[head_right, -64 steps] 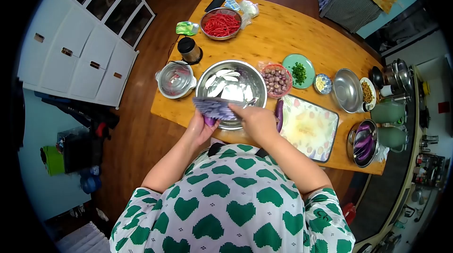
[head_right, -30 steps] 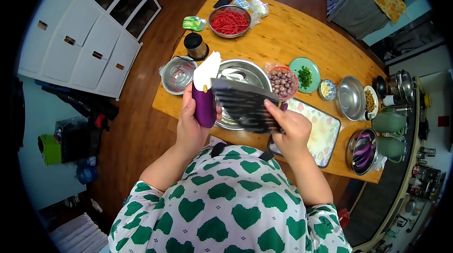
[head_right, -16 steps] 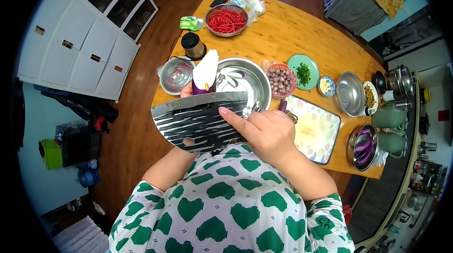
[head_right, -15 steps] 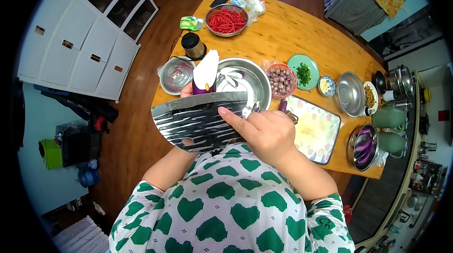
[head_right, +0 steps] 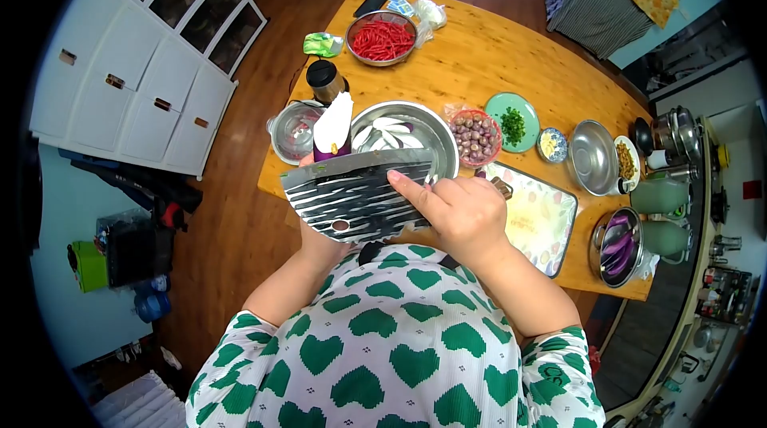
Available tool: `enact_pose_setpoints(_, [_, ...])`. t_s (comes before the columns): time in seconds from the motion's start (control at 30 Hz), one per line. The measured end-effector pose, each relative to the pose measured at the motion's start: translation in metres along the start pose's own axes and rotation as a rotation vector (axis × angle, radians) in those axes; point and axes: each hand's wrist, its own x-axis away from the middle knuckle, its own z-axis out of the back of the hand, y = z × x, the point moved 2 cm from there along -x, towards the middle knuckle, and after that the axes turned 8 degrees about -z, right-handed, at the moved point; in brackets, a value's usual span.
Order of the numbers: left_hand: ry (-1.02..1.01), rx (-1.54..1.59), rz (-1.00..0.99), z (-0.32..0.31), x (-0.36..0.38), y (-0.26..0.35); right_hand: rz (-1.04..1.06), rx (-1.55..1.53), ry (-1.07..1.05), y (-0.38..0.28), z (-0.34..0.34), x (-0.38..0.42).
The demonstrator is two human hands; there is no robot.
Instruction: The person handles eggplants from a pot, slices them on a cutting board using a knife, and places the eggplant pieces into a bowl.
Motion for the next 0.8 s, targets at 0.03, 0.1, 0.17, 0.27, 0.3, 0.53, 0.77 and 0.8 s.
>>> enact_pose_setpoints(0.03, [0.049,0.082,0.033,0.000,0.001,-0.001,-0.007,0.007,0.001,0.002,0.000,0.001])
enact_pose_setpoints(0.1, [0.150,0.245,0.102,0.000,0.004,-0.002,-0.019,0.015,0.007,0.003,-0.001,0.003])
enact_pose_setpoints(0.17, [0.162,0.271,0.136,0.003,0.010,-0.006,-0.024,0.017,0.015,0.004,-0.002,0.003])
enact_pose_setpoints(0.27, [0.067,0.295,0.090,0.020,0.022,-0.038,0.002,0.037,0.009,0.002,-0.005,0.002])
enact_pose_setpoints(0.3, [0.001,0.265,-0.038,0.018,0.023,-0.041,-0.002,0.049,0.014,0.000,-0.006,0.000])
enact_pose_setpoints(0.53, [-0.199,-0.284,-0.173,0.007,0.032,-0.023,0.036,0.114,0.089,-0.012,0.005,-0.004])
enact_pose_setpoints(0.77, [-0.190,-0.267,-0.215,-0.011,0.035,-0.023,0.128,0.145,0.143,-0.026,0.028,-0.006])
enact_pose_setpoints(0.8, [-0.170,-0.268,-0.233,-0.014,0.033,-0.024,0.131,0.148,0.141,-0.027,0.030,-0.007])
